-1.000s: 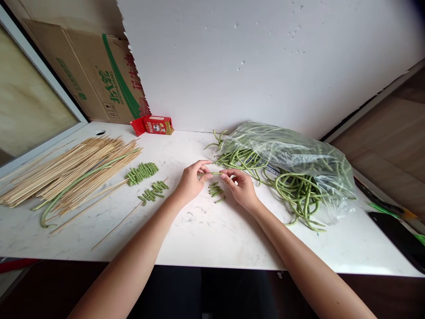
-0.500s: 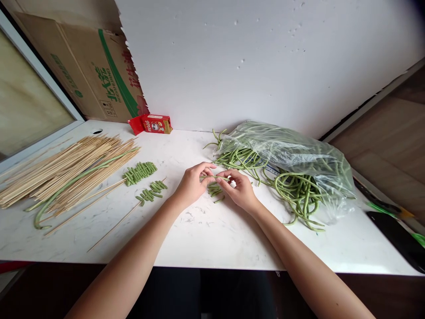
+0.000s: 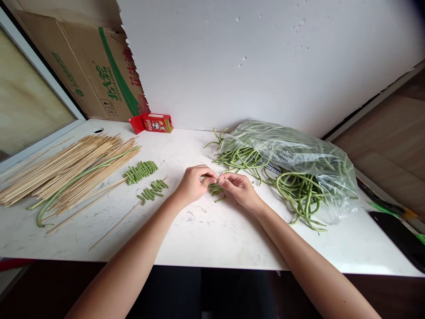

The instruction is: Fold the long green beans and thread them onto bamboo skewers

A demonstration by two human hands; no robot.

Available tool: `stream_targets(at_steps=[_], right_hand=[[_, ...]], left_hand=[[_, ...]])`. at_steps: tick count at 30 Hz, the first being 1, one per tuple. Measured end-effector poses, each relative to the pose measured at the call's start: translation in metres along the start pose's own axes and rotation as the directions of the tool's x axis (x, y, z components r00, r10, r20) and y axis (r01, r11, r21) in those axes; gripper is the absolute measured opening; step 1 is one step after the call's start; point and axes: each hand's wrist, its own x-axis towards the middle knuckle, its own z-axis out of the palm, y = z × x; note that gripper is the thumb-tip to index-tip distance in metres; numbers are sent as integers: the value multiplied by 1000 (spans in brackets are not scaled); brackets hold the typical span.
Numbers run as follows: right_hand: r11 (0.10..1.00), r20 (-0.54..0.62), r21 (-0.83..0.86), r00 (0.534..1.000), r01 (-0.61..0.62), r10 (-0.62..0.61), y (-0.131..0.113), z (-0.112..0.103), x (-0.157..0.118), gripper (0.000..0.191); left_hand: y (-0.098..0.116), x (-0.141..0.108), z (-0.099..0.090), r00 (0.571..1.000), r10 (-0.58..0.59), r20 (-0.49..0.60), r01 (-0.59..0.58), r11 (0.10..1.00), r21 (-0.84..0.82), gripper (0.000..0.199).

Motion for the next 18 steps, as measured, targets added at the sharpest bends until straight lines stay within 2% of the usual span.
stream_targets(at_steps=[4, 8, 11, 13, 15, 18], right_hand=[[994, 43, 104, 998, -44, 40, 3, 0, -1, 33], [985, 65, 168, 998, -31, 20, 6, -1, 0, 30], [989, -3, 147, 1000, 14, -14, 9, -5, 2, 29], [996, -102, 52, 993, 68, -63, 11, -9, 4, 31], [983, -169, -134, 974, 129, -151, 13, -12, 6, 32], [884, -145, -429, 952, 186, -271, 14, -12, 11, 30]], left_hand=[[-2, 0, -1, 1000, -8, 15, 8, 999, -38, 17], [-4, -2, 2, 999, -15, 34, 17, 998, -57, 20], [-9, -2, 4, 998, -52, 37, 56, 993, -100, 13], [-13, -1, 3, 998, -57, 2, 57, 995, -80, 10], [-18, 1, 1, 997, -46, -63, 44, 998, -33, 9], [-27, 3, -3, 985, -47, -165, 45, 999, -12, 11]])
